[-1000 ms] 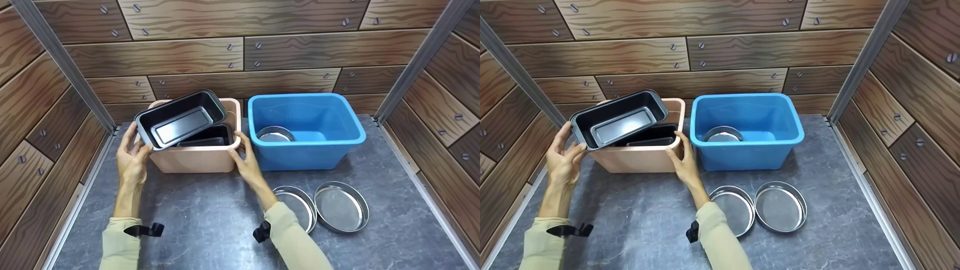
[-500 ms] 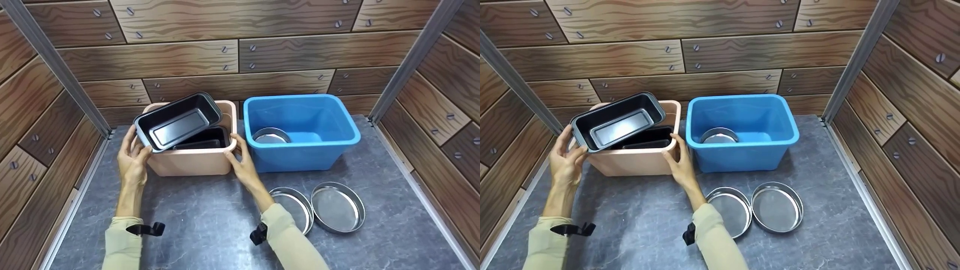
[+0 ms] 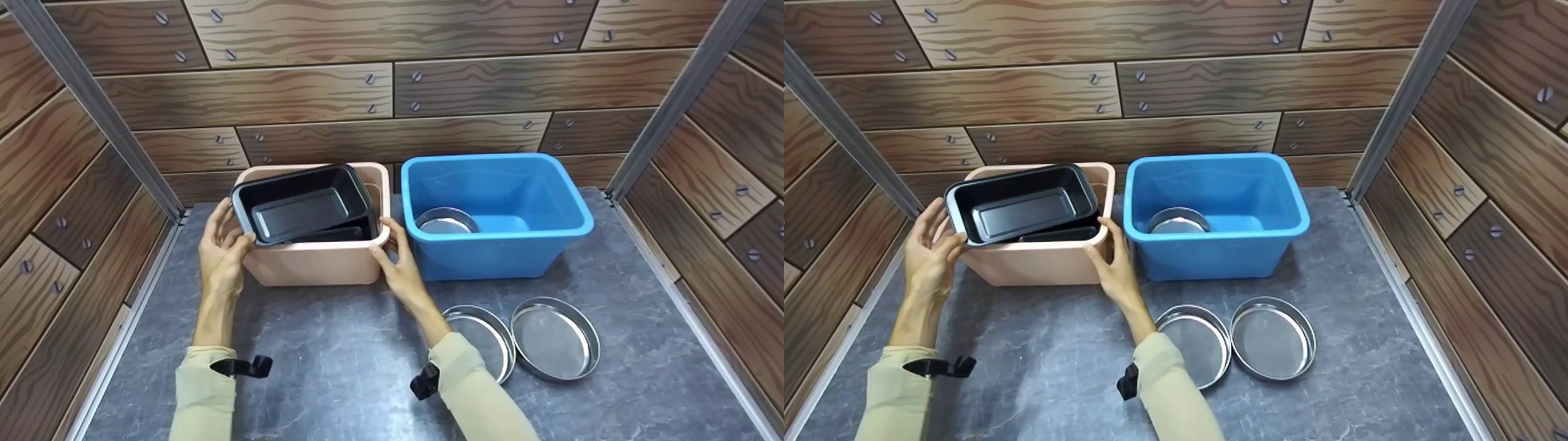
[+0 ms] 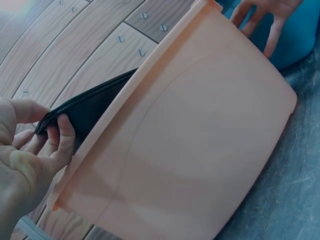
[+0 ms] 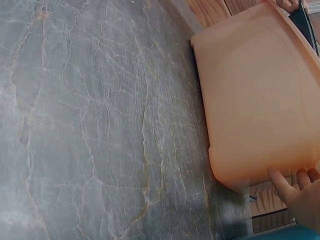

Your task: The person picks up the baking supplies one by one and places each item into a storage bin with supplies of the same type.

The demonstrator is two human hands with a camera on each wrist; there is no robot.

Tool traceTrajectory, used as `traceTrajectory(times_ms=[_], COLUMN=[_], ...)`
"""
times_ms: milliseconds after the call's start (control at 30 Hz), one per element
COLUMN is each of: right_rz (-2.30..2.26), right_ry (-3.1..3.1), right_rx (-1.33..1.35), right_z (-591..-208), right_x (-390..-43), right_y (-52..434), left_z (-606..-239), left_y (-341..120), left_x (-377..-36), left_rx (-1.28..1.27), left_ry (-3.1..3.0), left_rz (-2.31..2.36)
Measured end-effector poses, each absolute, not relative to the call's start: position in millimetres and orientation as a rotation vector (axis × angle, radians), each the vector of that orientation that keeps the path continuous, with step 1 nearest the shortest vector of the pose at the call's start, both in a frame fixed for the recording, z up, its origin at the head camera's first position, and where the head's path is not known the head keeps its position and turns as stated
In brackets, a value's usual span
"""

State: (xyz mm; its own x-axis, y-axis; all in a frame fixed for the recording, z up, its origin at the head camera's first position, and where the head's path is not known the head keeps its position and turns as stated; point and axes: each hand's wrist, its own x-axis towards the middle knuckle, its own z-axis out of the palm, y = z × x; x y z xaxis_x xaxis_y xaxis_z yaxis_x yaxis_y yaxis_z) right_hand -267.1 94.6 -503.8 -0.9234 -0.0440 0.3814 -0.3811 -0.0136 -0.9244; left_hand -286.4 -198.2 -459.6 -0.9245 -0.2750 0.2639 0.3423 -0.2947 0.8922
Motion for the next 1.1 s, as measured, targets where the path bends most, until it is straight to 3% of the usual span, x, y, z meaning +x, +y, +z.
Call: traceTrajectory(times_ms=[567,1100], right_rz=[2.031,2.010], right_ry=[-2.007,-2.014], right_rx=[0.428,0.444], right_z=[-503,-505], right_x=[-267,-267], right_y=[93,92], left_z=[-450,-433], left_y=[-197,-200], left_x=[-295,-298], left_rx=[-0.131,-0.019], left_ry=[-1.927,-2.368], left_rz=[-2.028,-1.906])
